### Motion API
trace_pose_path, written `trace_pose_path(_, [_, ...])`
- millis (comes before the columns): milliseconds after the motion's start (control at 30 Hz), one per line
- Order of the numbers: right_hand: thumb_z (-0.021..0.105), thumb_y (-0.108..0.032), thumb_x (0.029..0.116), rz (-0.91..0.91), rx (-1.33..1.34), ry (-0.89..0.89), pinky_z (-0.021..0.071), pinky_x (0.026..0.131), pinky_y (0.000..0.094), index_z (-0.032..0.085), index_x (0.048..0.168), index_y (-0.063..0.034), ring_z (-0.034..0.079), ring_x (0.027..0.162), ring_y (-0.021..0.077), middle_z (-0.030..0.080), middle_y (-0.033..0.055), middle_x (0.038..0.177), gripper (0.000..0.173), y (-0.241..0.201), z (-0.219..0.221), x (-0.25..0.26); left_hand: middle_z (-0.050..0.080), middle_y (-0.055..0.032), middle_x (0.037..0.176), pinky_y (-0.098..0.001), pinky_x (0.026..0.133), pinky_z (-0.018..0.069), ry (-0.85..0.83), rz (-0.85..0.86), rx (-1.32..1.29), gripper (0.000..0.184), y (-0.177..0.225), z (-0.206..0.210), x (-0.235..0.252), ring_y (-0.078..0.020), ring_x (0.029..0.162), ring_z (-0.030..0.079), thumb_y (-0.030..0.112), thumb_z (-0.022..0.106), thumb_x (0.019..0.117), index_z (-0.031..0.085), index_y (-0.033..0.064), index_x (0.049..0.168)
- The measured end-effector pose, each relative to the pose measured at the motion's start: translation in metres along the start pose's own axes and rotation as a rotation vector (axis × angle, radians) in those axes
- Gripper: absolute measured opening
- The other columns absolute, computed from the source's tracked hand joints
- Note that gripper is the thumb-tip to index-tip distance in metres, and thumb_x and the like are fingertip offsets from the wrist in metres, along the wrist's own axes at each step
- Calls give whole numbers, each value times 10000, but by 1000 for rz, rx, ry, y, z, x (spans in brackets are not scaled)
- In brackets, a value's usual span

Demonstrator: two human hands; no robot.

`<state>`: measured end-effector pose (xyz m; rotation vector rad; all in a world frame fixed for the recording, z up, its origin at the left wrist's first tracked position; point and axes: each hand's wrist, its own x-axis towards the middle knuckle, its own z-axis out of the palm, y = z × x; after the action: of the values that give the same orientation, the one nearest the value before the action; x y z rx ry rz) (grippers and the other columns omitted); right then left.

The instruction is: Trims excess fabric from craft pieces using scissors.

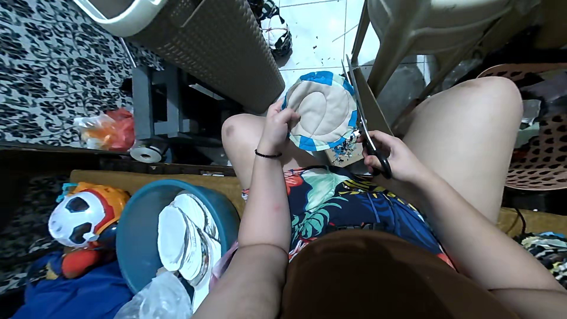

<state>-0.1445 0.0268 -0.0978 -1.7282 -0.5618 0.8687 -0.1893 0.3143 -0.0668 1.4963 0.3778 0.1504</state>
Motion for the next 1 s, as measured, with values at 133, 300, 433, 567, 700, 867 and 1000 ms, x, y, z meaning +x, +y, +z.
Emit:
trace_pose_path(133, [745, -404, 878, 18, 10, 18, 580, 546, 282, 551, 1320, -63, 634, 599, 111, 646, 33, 852, 590, -4, 0, -2, 700, 33, 890, -238, 699, 575, 9, 14, 10, 281, 0, -1, 0, -25, 771, 666, -5, 487, 833, 633, 79, 1057])
trace_pose_path(300, [755, -359, 886, 46, 17, 33, 574, 519, 276, 571, 1299, -74, 627, 564, 108, 654, 35, 834, 534, -6, 0, -3, 710, 49, 874, -227, 704, 577, 16, 41, 20, 286, 3, -3, -1, -14, 770, 672, -24, 469, 847, 644, 86, 1044])
trace_pose_path(433, [761, -289, 895, 59, 19, 49, 571, 508, 275, 583, 1292, -64, 621, 551, 108, 653, 45, 834, 490, -8, 2, -4, 710, 66, 854, -211, 694, 570, 17, 65, 40, 286, 3, -5, -1, 4, 753, 665, -33, 460, 842, 655, 99, 1005])
trace_pose_path(567, [784, -252, 890, 33, 26, 108, 540, 466, 266, 612, 1255, -61, 584, 510, 93, 646, 37, 798, 446, -10, 6, -6, 708, 72, 839, -213, 687, 570, 9, 64, 45, 276, 3, -9, 0, 5, 748, 664, -19, 465, 841, 661, 114, 983])
trace_pose_path(700, [772, -228, 907, 39, 54, 115, 530, 445, 255, 602, 1237, -53, 570, 473, 86, 645, 29, 750, 411, -11, 7, -5, 714, 66, 859, -214, 706, 574, 30, 77, 27, 294, 5, -9, -2, 1, 767, 671, -31, 458, 836, 654, 106, 1005])
trace_pose_path(867, [746, -163, 934, 104, 181, 97, 576, 495, 273, 565, 1267, -26, 616, 507, 112, 674, 57, 799, 403, -13, 10, 0, 714, 41, 889, -247, 723, 586, 35, 90, -55, 292, 1, -7, 3, -33, 794, 683, -28, 467, 844, 630, 109, 1044])
trace_pose_path(1000, [655, -354, 955, 39, 198, -6, 604, 691, 295, 457, 1372, -30, 675, 728, 125, 642, 48, 921, 564, -3, 11, 4, 714, 22, 917, -268, 745, 589, 32, 73, -82, 298, 2, 0, 8, -51, 819, 688, -29, 450, 857, 615, 94, 1073])
